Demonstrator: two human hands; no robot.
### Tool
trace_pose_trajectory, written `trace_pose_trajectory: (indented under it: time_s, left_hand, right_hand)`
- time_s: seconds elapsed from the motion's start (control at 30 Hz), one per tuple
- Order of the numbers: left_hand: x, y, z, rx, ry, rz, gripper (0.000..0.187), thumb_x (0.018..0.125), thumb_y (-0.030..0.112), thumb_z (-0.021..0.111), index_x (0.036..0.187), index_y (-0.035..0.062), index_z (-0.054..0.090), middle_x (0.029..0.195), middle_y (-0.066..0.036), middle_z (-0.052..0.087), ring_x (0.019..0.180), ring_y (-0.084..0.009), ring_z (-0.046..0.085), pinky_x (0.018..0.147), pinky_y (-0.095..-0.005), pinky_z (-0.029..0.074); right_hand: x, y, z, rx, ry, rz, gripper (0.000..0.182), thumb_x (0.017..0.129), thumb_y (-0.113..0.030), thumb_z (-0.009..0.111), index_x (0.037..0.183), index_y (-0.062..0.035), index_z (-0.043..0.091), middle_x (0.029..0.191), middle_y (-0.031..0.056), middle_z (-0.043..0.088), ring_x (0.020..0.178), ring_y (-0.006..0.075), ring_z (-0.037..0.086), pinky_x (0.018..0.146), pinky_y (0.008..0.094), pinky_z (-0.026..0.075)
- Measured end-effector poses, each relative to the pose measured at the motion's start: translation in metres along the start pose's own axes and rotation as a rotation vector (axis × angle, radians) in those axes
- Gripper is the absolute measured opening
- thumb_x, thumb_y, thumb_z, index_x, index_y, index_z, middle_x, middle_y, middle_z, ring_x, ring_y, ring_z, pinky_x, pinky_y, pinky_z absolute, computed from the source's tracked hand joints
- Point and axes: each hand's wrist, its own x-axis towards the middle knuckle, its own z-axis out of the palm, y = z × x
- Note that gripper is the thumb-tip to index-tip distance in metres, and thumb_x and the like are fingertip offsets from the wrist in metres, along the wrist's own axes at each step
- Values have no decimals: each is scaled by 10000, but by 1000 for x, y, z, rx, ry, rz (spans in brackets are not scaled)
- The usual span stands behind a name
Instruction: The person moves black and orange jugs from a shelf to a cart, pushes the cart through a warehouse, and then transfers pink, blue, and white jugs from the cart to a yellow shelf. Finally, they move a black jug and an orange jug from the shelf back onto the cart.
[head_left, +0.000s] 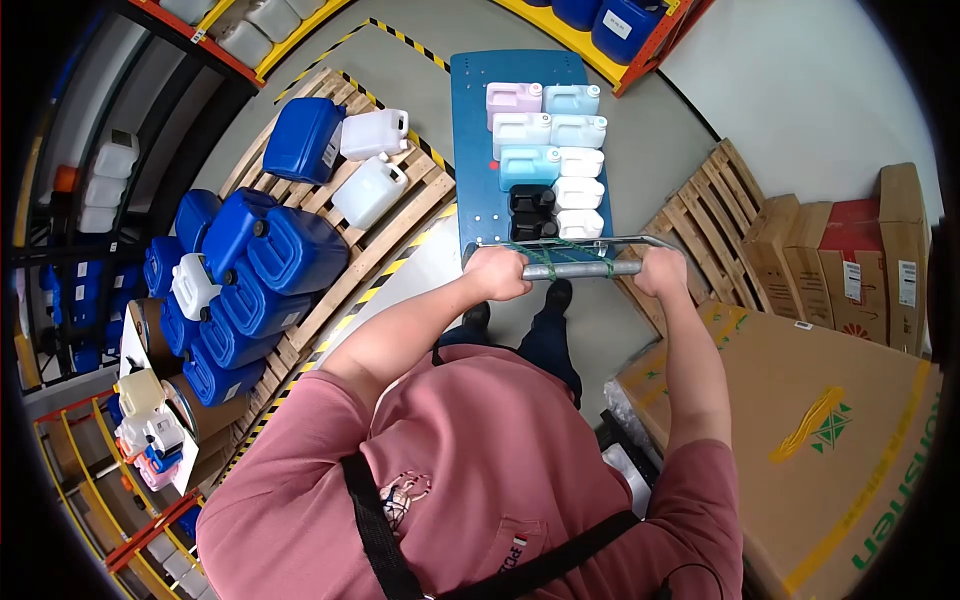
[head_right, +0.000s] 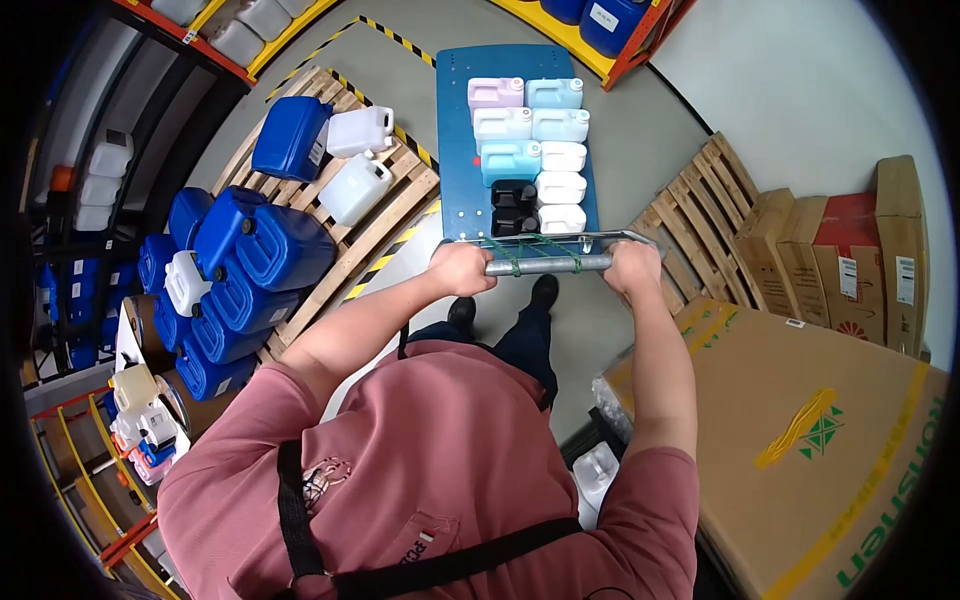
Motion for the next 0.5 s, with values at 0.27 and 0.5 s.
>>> trace_pose_trajectory:
  time_s: [0.27,0.5]
  left_hand:
    - [-44,3,20,62,-85,-8,342,814,400,631,964,113,739,990,-147,739,974,-341,703,849,-468,561]
    - [-80,6,54,125,-39,-24,349,806,400,636,960,104,738,957,-152,738,944,-347,708,835,-468,564]
  right_hand:
    - [-51,-23,37,21,-17,56,250,769,-185,660,981,-146,788,1017,111,767,990,277,729,914,403,538]
    - [-94,-31,71,109,5,-1,255,791,-236,680,993,-124,788,1046,117,765,1003,285,730,910,397,553]
